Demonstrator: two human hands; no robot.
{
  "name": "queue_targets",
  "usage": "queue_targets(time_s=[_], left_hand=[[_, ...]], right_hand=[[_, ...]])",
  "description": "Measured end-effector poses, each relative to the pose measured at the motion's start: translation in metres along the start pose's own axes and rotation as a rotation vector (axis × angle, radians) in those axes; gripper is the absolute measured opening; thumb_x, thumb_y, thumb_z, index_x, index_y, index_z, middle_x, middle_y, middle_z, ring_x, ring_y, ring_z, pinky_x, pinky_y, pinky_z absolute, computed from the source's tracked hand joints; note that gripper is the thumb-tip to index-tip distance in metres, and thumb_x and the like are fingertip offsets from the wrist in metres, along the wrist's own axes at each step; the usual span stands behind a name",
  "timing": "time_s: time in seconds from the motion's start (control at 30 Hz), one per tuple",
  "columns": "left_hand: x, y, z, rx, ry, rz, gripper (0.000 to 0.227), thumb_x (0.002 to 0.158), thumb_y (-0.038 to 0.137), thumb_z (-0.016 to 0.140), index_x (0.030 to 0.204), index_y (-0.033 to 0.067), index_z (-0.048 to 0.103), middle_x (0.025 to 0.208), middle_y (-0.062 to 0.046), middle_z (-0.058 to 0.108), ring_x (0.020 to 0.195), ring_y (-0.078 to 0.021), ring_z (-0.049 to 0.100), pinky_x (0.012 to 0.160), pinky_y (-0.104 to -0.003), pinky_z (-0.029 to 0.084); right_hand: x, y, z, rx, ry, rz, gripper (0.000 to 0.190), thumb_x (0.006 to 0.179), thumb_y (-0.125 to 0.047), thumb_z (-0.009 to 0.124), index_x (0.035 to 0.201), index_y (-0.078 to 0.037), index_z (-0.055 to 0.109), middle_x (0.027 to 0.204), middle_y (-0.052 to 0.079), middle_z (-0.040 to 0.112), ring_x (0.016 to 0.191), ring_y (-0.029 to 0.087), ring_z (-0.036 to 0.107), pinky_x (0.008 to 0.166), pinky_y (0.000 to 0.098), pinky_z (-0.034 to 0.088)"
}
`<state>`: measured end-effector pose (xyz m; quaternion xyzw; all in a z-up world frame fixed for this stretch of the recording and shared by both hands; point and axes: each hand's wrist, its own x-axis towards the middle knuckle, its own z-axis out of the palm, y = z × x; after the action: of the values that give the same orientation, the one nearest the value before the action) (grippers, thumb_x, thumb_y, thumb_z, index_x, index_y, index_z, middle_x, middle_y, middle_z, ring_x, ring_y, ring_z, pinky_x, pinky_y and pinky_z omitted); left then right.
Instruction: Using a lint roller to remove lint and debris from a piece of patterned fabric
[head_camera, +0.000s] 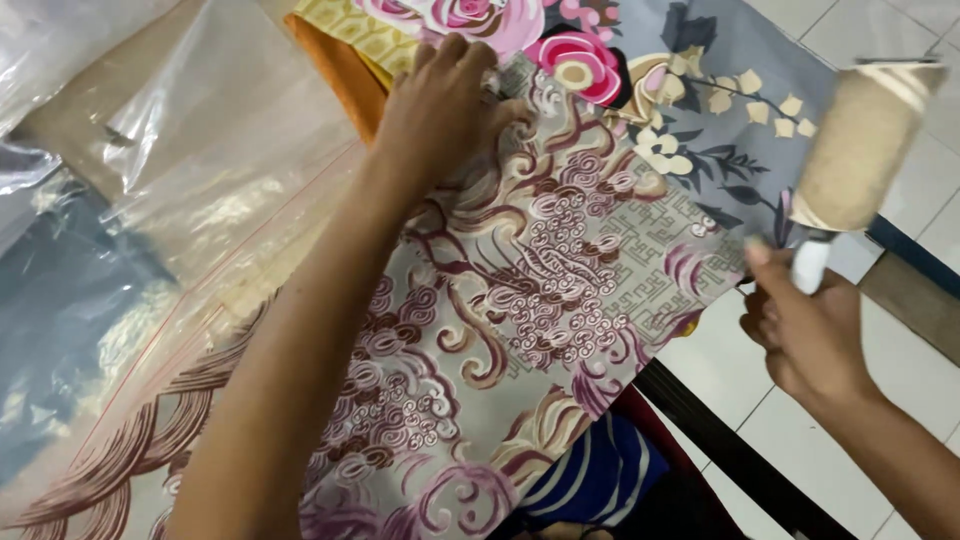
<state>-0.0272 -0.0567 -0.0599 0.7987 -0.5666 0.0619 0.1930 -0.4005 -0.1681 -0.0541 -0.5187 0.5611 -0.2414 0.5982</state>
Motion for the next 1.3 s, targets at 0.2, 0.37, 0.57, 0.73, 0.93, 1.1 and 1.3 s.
queue_targets(time_s=[0.2,0.37,0.57,0.73,0.93,1.1,1.3], left_hand=[[-0.032,0.108,-0.001,-0.003,-0.067,0.329,0.045,0.105,0.045,0.052,0.135,0.0107,0.053,0.148,-0.017,0.047,0.139,-0.0359,0.045,0.114,-0.064,0.04],[-0.086,0.144,0.009,0.131,-0.038,0.616,0.093,0.095,0.091,0.033,0.161,0.0252,0.031,0.168,-0.002,0.031,0.157,-0.0279,0.032,0.127,-0.062,0.024],[-0.091,0.135,0.006,0.031,-0.158,0.61,0.091,0.096,0.082,0.02,0.163,0.0218,0.03,0.171,-0.009,0.024,0.16,-0.0342,0.021,0.125,-0.065,0.004],[-0.094,0.137,0.0,0.065,-0.14,0.614,0.094,0.097,0.085,0.013,0.165,0.0212,0.027,0.173,-0.01,0.019,0.16,-0.0344,0.018,0.124,-0.063,-0.002],[-0.135,0.19,-0.006,-0.093,-0.043,0.423,0.071,0.091,0.066,0.049,0.137,0.0117,0.056,0.149,-0.014,0.048,0.141,-0.0337,0.038,0.118,-0.064,0.026],[-0.139,0.195,-0.021,-0.247,0.051,0.293,0.007,0.096,0.009,0.064,0.089,0.0064,0.064,0.091,-0.012,0.061,0.083,-0.0315,0.055,0.083,-0.048,0.047],[-0.15,0.185,-0.03,-0.34,-0.012,0.262,0.008,0.1,0.005,0.061,0.093,0.0057,0.061,0.082,-0.012,0.064,0.075,-0.0309,0.057,0.073,-0.046,0.048]], right_hand=[[-0.008,-0.009,0.01,0.029,-0.023,0.054,0.045,0.095,-0.016,0.074,0.073,-0.017,0.035,0.063,-0.006,0.019,0.051,0.007,0.017,0.045,0.0289,0.012],[0.003,0.004,-0.005,0.171,-0.143,-0.019,0.011,0.095,-0.011,0.07,0.095,-0.005,0.06,0.049,-0.005,0.026,0.04,0.004,0.021,0.041,0.0233,0.014],[0.005,0.0,-0.004,0.191,-0.155,-0.074,0.03,0.099,-0.012,0.067,0.076,-0.012,0.048,0.049,-0.006,0.023,0.039,0.004,0.021,0.04,0.0235,0.013],[0.009,-0.003,-0.007,0.146,-0.094,-0.045,0.017,0.099,-0.015,0.068,0.09,-0.009,0.055,0.052,-0.007,0.024,0.041,0.005,0.021,0.041,0.0239,0.014],[0.014,-0.01,-0.004,0.058,-0.109,0.009,0.042,0.096,-0.015,0.072,0.068,-0.012,0.041,0.051,-0.004,0.024,0.043,0.008,0.021,0.043,0.0278,0.015],[0.012,-0.021,-0.002,0.063,-0.119,-0.008,0.054,0.095,-0.01,0.069,0.061,-0.017,0.027,0.05,-0.002,0.02,0.043,0.01,0.016,0.045,0.0314,0.012],[0.016,-0.022,-0.007,0.103,-0.162,-0.022,0.02,0.096,-0.015,0.071,0.084,-0.01,0.056,0.053,-0.007,0.022,0.043,0.007,0.018,0.045,0.0261,0.014]])
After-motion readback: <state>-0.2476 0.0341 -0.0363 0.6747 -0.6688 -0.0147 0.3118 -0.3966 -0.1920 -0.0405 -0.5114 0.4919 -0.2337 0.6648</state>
